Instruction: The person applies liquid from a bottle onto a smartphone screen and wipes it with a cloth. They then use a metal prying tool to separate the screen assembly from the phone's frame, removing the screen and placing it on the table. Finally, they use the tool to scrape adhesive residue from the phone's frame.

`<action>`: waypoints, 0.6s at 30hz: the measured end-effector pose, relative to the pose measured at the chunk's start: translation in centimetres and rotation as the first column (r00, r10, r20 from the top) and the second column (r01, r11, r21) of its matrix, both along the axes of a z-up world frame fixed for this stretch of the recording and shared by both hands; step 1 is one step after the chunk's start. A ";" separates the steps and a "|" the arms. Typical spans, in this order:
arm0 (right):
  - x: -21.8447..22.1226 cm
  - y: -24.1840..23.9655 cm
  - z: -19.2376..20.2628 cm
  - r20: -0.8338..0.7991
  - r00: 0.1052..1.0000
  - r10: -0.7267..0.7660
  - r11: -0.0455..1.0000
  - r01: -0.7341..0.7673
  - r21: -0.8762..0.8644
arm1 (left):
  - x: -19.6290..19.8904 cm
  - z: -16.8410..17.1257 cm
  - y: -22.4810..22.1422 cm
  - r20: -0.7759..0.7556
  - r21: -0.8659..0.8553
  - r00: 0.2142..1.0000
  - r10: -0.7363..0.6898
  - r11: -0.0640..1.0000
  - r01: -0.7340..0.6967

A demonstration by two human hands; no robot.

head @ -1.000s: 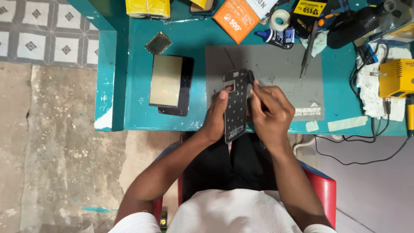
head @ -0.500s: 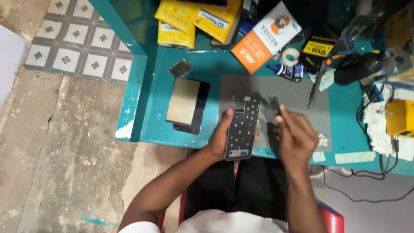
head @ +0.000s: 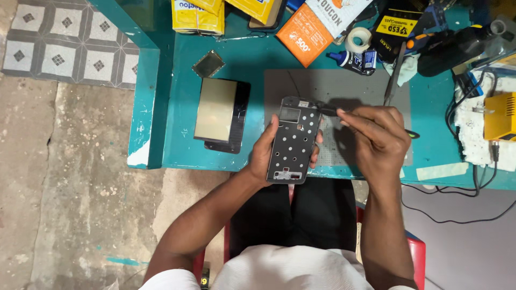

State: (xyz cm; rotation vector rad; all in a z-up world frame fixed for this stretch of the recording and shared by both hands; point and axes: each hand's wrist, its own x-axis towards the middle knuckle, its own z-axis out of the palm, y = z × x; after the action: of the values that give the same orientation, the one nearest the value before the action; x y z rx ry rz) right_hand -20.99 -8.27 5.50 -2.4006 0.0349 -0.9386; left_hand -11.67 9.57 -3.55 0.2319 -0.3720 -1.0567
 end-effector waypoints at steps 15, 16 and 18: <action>2.0 1.7 0.5 -0.018 0.996 0.093 0.996 -0.092 0.016 | 0.0 -0.9 0.0 0.014 0.038 0.996 -0.089 0.995 0.089; 1.9 1.4 0.3 -0.015 0.996 0.083 0.996 -0.082 0.022 | 0.0 -0.7 0.1 -0.006 0.033 0.996 -0.086 0.996 0.086; 1.4 0.7 -0.2 -0.009 0.998 0.065 0.997 -0.065 0.031 | 0.1 -0.4 0.1 -0.044 0.019 0.996 -0.078 0.997 0.079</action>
State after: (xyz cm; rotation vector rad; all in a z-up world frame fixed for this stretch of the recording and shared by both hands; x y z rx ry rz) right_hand -19.59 -7.61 5.29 -2.3638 -0.0250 -0.8905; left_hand -11.57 9.72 -3.98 0.2140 -0.3333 -1.1415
